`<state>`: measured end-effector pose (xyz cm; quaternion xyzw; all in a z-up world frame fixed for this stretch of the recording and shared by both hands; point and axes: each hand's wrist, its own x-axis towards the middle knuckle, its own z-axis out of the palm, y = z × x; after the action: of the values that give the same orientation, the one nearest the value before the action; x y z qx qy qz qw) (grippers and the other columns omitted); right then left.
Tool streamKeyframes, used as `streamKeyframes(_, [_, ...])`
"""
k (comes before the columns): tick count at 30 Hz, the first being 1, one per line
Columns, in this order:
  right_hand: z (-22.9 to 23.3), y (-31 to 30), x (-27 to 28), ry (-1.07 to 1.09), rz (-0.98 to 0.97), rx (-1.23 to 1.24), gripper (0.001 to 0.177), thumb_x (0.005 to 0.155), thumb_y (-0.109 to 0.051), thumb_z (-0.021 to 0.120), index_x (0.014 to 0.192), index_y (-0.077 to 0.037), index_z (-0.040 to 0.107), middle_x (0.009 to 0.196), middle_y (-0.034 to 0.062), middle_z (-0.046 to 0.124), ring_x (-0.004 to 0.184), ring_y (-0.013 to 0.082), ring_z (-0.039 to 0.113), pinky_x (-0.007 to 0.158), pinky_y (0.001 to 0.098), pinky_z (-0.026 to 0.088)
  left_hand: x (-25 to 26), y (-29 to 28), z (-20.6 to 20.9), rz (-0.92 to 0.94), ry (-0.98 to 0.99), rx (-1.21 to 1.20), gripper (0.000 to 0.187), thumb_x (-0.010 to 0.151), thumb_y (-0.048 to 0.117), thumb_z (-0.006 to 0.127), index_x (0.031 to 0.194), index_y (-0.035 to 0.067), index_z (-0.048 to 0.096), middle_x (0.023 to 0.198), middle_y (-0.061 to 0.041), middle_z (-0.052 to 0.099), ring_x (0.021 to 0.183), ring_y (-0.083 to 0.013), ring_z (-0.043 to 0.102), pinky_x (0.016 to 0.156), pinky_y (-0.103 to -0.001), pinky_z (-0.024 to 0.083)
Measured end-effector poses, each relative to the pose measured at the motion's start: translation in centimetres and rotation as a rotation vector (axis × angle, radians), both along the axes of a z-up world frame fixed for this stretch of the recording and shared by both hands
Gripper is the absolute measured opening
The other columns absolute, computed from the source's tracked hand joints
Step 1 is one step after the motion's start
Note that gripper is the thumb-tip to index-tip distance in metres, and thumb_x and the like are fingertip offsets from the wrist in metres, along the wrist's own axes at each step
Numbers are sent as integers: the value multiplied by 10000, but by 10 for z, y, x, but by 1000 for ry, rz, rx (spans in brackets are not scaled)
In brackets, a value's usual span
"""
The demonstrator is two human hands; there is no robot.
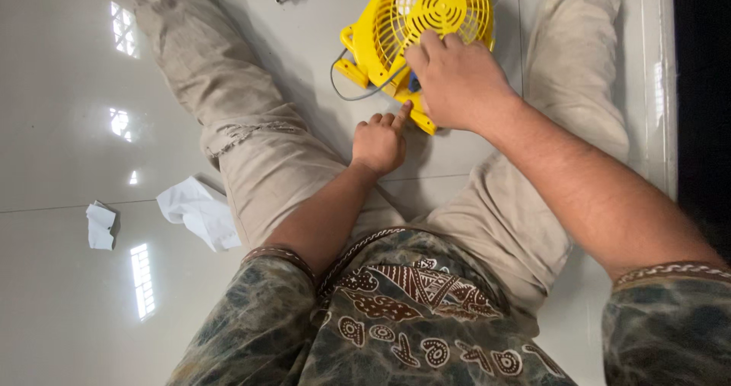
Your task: The person sits on the floor and uses a screwdriver to tighten screws on the base of a yellow electric fan. They repeatedly pick up screws from the floor and insert them into the fan's base, then turn the screwdriver to secure them.
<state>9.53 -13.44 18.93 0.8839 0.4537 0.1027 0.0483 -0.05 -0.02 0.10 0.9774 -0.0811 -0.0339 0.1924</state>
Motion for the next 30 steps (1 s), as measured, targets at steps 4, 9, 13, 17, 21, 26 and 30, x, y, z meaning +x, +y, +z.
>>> streamKeyframes(4, [10,4,7,247,-174,-270,416,971,-503,653,1062,-96,639,946,109,718,878,286,728,721,432,555,2,1,-2,4,-7,-6,722,824,207,622,1527,187,460,1102,-67,702,1022,-272,657,809,-477,521])
streamKeyframes(9, [18,10,3,77,-74,-309,491,855,-517,678,1065,-76,622,889,114,710,783,274,727,608,423,557,3,0,1,9,2,-19,729,833,212,623,1542,197,451,1098,-51,702,1030,-267,655,820,-474,520])
streamKeyframes(13, [17,13,6,241,-128,-345,452,968,-532,643,1067,-91,639,913,122,729,829,296,730,692,433,558,2,1,2,2,30,2,754,804,214,633,1534,210,446,1110,-54,691,1041,-260,646,822,-479,515])
streamKeyframes(17, [13,13,9,187,-138,-236,587,842,-533,712,1095,-12,615,854,163,707,712,323,718,585,430,560,5,1,3,8,48,-7,754,819,221,635,1548,227,440,1127,-49,686,1061,-257,640,831,-475,518])
streamKeyframes(21, [6,10,10,204,-82,-291,364,936,-422,675,1041,-75,645,899,115,718,821,291,733,678,443,567,3,0,2,16,83,9,733,854,218,616,1562,239,430,1136,-42,685,1074,-251,638,843,-475,518])
streamKeyframes(26, [8,12,13,205,-21,-100,614,725,-459,767,1100,10,634,962,167,693,802,311,724,597,423,579,6,1,8,12,81,7,745,837,229,615,1556,229,418,1136,-48,680,1072,-256,634,857,-479,514])
streamKeyframes(30, [10,14,13,349,-129,-282,365,918,-382,713,1064,-54,645,957,133,716,861,321,726,721,462,576,3,0,8,7,126,21,733,865,218,595,1572,238,403,1142,-49,677,1081,-255,631,861,-478,515])
